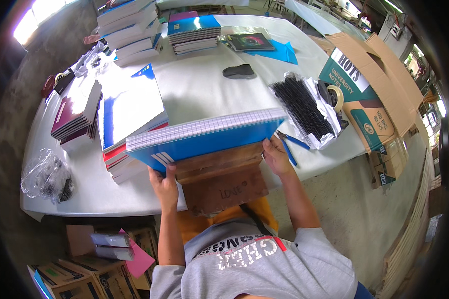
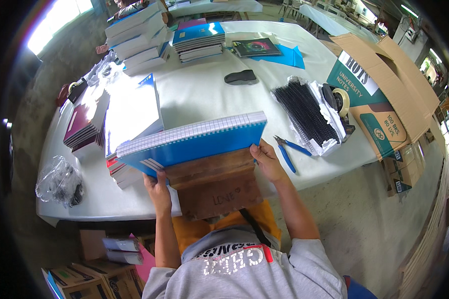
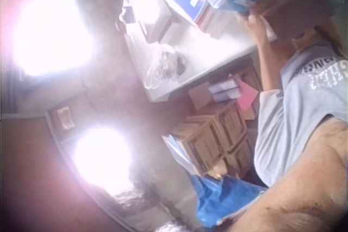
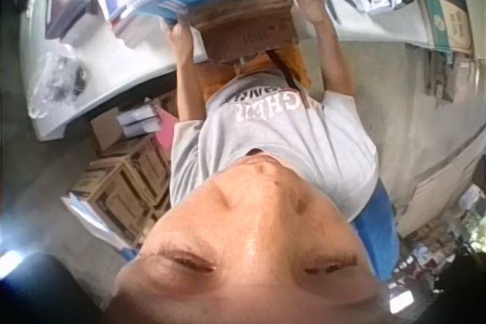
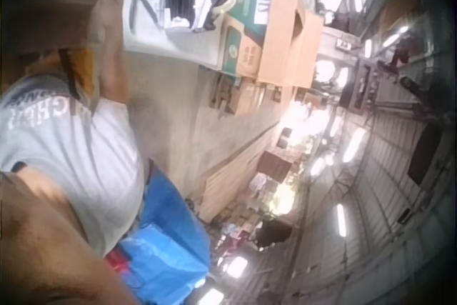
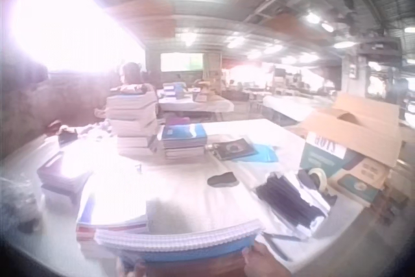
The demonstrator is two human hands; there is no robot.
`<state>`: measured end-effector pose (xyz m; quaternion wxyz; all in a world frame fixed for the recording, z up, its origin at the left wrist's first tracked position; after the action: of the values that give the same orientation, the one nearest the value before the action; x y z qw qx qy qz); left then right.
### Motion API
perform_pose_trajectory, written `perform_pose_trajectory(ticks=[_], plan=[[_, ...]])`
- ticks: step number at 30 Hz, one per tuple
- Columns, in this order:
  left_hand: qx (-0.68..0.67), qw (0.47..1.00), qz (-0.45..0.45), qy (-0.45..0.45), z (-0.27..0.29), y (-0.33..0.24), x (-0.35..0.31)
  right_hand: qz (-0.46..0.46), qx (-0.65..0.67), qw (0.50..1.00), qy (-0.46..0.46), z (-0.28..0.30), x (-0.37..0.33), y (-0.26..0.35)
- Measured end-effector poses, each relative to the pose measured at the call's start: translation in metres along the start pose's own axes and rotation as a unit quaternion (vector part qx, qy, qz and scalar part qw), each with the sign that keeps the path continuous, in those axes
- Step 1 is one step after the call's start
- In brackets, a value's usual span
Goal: The person unpacks spiral-bound notebooks from a cardboard box and places them on a table. They then pick up a notebook, open it, and insert a metal spiral binding into the pre-punched holes along the edge, securing the pages. The person repeats this process with additional notebooks of different colors.
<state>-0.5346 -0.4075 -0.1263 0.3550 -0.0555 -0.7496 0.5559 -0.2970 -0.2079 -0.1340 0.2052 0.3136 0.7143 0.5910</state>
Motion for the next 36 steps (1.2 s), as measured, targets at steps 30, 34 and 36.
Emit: perform_pose_trajectory(ticks=[30,34,36], plan=[[0.55,0.766,-0.222,-0.247,0.237,-0.082,0.095,0.299,-0.371,0.871,-0.118,-0.044,-0.012,0.154],[0.473,0.762,-0.381,-0.225,0.164,-0.15,0.104,0.185,-0.235,0.947,-0.12,-0.038,-0.004,0.142],[0.424,0.773,-0.448,-0.151,0.113,-0.163,0.11,0.304,-0.399,0.855,-0.135,-0.05,-0.015,0.151]])
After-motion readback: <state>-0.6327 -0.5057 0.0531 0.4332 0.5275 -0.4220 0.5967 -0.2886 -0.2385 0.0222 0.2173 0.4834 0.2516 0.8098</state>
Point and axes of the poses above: each hand's wrist, its own x-axis towards the middle knuckle, its own z-axis out of the back of the hand, y = z × x, the point moved 9 cm from there along x, towards the middle knuckle, and after that the axes turned 10 degrees about -z, right-handed, at the moved point
